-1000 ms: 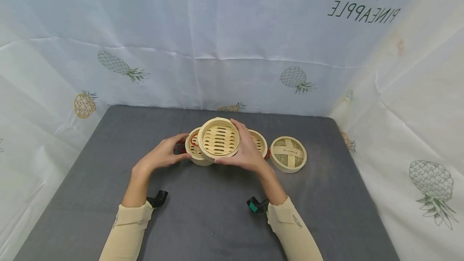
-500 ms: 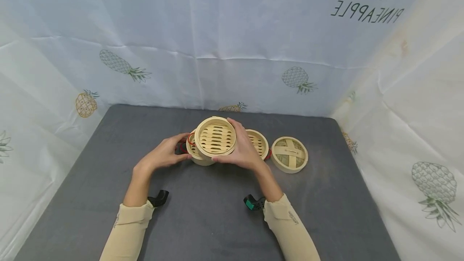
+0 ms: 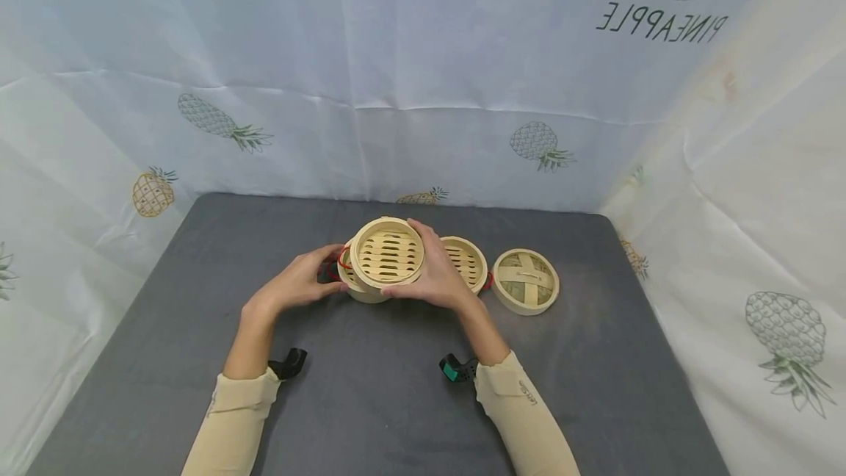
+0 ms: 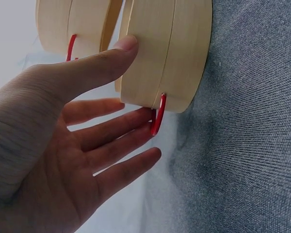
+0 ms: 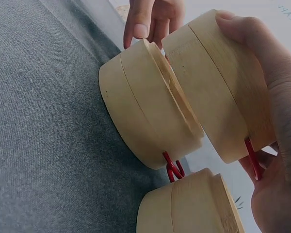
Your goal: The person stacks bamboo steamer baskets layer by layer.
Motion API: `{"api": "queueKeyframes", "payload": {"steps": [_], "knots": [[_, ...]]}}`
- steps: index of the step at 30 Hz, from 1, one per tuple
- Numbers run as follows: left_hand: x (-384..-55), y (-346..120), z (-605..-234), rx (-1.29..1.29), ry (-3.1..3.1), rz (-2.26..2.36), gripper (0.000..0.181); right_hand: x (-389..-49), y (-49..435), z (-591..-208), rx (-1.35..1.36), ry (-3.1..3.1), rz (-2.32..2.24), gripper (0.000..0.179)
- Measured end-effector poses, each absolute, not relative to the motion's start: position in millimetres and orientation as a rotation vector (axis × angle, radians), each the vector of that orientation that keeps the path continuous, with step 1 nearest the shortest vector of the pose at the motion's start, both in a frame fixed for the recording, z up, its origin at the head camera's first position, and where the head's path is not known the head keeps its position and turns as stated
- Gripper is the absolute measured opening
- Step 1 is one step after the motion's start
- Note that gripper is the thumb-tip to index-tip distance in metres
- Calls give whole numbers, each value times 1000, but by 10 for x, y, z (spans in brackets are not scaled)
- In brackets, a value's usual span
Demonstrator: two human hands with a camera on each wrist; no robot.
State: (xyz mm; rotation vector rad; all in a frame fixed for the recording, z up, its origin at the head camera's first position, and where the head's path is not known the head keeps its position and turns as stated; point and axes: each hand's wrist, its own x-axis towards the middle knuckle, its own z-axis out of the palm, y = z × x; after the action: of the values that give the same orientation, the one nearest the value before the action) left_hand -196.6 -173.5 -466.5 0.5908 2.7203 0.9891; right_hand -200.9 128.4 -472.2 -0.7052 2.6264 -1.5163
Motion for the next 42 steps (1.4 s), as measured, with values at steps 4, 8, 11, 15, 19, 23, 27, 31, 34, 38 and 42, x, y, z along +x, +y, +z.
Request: {"api": "queueKeyframes", "payload": {"steps": [4, 8, 11, 15, 19, 23, 27, 31, 34, 38, 42], "knots": [[-1962, -1733, -4674, 587, 2715, 987, 76, -2019, 1262, -4720, -702, 2619, -1509, 128], [-1959, -1733, -4672, 572, 2716, 987, 77, -2035, 1232, -4712, -705, 2612, -1510, 127], [-1958, -1737, -4669, 567, 2716, 992, 77, -2044, 1212, -4704, -712, 2606, -1517, 126], [-1955, -1751, -4670, 563, 2707, 1013, 76, -2053, 1188, -4695, -720, 2592, -1511, 127], [-1956, -1762, -4680, 572, 2708, 1023, 75, -2065, 1167, -4688, -724, 2571, -1515, 128], [-1955, -1762, -4683, 584, 2714, 1015, 74, -2083, 1148, -4683, -716, 2576, -1501, 129], [-1954, -1762, -4679, 582, 2714, 1014, 75, -2102, 1143, -4683, -709, 2587, -1485, 129], [-1954, -1764, -4673, 579, 2718, 1017, 76, -2112, 1143, -4684, -700, 2595, -1470, 129], [-1960, -1765, -4679, 582, 2721, 1019, 75, -2123, 1138, -4693, -698, 2604, -1452, 129], [-1967, -1764, -4684, 586, 2719, 1020, 76, -2134, 1128, -4702, -694, 2601, -1450, 128], [-1964, -1762, -4679, 579, 2716, 1025, 77, -2147, 1119, -4712, -684, 2598, -1447, 127]]}}
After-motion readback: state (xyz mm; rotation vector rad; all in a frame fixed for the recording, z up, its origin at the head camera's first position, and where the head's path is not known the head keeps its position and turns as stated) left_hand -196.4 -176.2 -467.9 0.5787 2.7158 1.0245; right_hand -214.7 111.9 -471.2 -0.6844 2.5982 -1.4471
